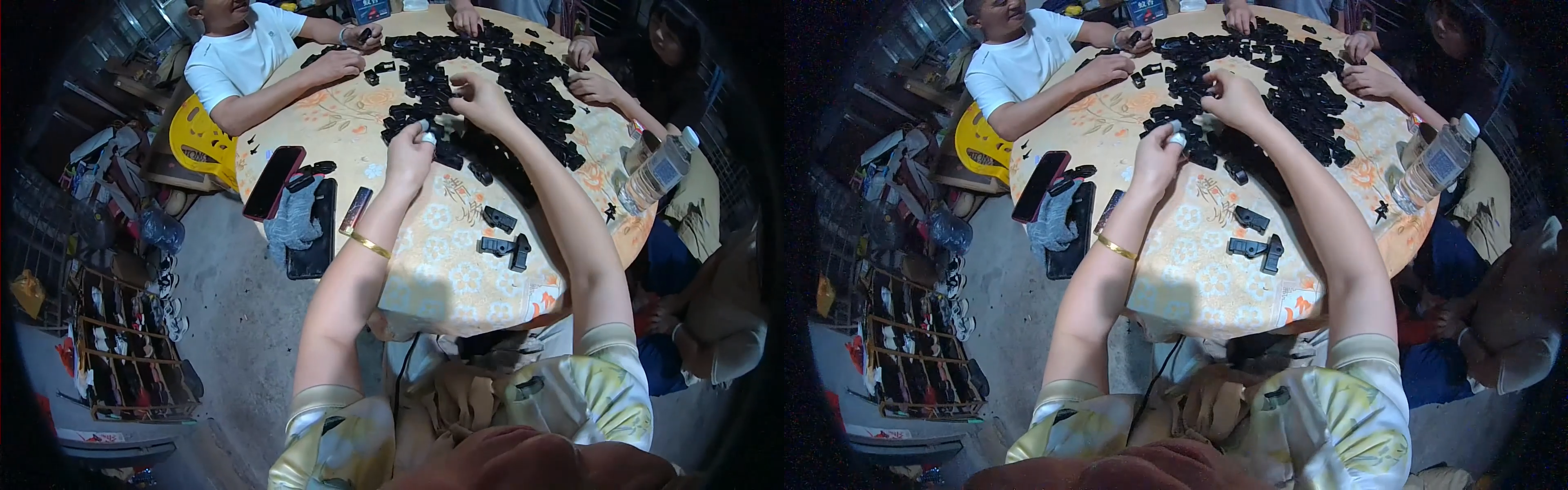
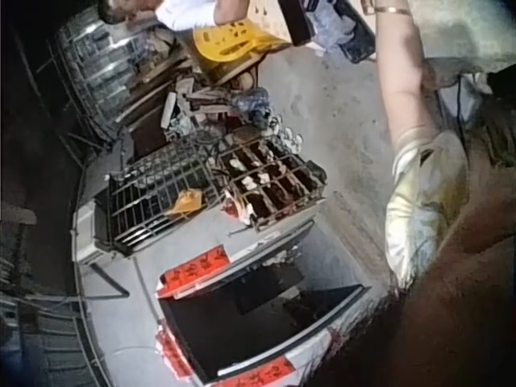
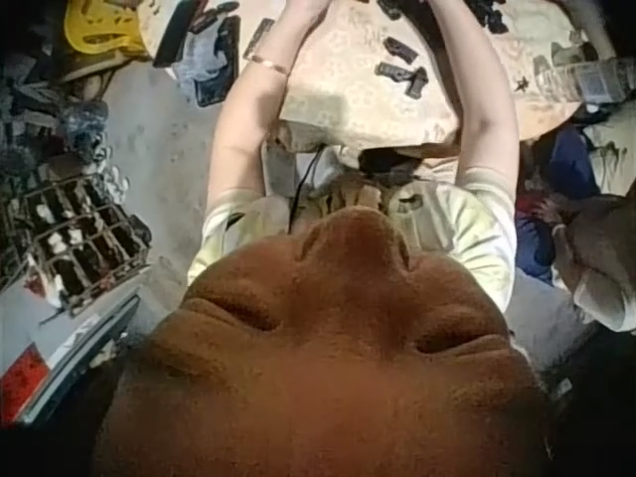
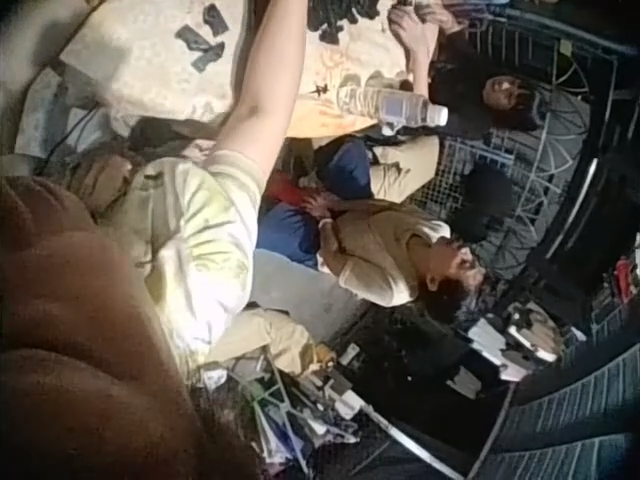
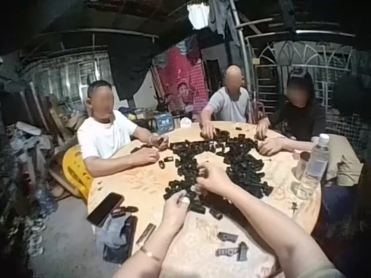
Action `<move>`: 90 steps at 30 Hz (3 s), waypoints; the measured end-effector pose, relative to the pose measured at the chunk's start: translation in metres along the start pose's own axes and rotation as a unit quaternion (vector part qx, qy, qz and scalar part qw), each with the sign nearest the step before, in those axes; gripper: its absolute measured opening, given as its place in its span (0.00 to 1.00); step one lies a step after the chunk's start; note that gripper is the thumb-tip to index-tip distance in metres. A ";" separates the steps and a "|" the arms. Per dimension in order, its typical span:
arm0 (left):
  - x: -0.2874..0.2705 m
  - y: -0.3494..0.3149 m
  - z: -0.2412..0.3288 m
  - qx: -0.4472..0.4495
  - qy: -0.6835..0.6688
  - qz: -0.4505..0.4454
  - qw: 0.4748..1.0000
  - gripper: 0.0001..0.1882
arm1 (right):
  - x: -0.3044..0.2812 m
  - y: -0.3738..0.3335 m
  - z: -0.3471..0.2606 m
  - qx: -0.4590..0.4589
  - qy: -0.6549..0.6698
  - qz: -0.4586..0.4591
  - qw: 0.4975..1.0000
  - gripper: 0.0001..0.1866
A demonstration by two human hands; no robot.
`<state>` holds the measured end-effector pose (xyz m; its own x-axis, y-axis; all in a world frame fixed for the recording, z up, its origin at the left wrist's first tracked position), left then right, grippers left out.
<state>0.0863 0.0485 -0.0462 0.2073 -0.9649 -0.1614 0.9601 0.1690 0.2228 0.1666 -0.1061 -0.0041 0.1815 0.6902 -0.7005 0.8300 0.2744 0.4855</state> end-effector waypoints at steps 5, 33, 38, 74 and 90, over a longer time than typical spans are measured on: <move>0.009 -0.013 0.029 -0.101 -0.327 -0.091 0.935 0.14 | -0.050 -0.066 -0.033 0.141 0.330 -0.073 0.931 0.22; 0.031 -0.054 0.045 -0.061 -0.339 -0.075 0.936 0.08 | -0.045 -0.127 -0.062 -0.212 -0.021 0.209 0.954 0.17; 0.017 -0.042 0.051 -0.095 -0.168 -0.207 0.959 0.11 | -0.061 -0.109 -0.039 -0.063 0.183 0.108 0.975 0.14; 0.034 -0.028 0.034 -0.067 -0.363 -0.149 0.918 0.12 | -0.050 -0.078 -0.026 0.070 0.172 -0.031 0.982 0.16; 0.031 -0.048 0.052 0.031 -0.224 -0.126 0.966 0.22 | -0.051 -0.128 -0.036 0.058 0.350 0.086 0.931 0.13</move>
<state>0.0366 -0.0004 -0.0123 -0.1474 -0.9661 0.2117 0.9535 -0.0819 0.2901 0.0319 -0.1526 -0.0119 -0.0375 0.9957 -0.0850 0.8792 0.0733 0.4707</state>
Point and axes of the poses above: each hand's wrist, its own y-axis towards the middle knuckle, its own x-axis out of the palm, z = x × y, the point moved 2 cm from there along y, towards the middle knuckle, and after that the axes turned 3 degrees about z, right-handed, at the moved point
